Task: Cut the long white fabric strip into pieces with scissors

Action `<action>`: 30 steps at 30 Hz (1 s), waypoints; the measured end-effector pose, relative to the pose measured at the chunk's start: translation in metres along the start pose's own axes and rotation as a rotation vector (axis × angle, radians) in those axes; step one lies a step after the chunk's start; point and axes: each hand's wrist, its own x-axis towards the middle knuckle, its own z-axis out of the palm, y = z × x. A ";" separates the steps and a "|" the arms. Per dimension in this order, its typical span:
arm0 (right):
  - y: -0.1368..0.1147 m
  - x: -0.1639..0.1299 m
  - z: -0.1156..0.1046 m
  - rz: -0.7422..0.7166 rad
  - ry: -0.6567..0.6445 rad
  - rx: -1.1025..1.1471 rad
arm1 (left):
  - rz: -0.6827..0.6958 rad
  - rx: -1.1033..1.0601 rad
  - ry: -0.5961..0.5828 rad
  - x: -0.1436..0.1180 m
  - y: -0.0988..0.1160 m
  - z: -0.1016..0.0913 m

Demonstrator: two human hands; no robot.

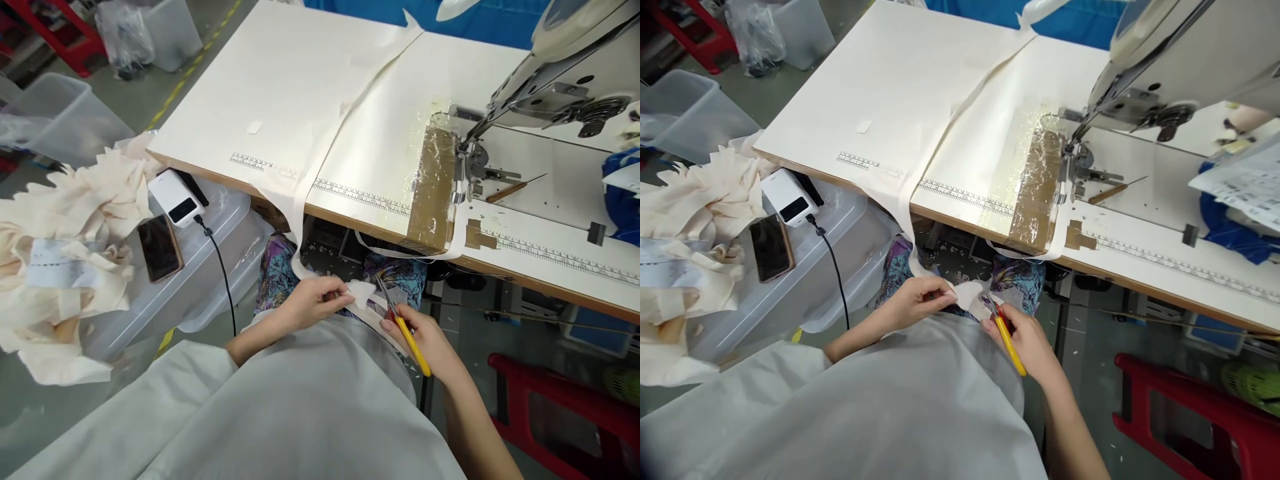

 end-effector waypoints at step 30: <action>-0.014 0.025 -0.005 -0.050 -0.167 -0.467 | -0.372 -0.693 -0.125 0.015 -0.021 -0.005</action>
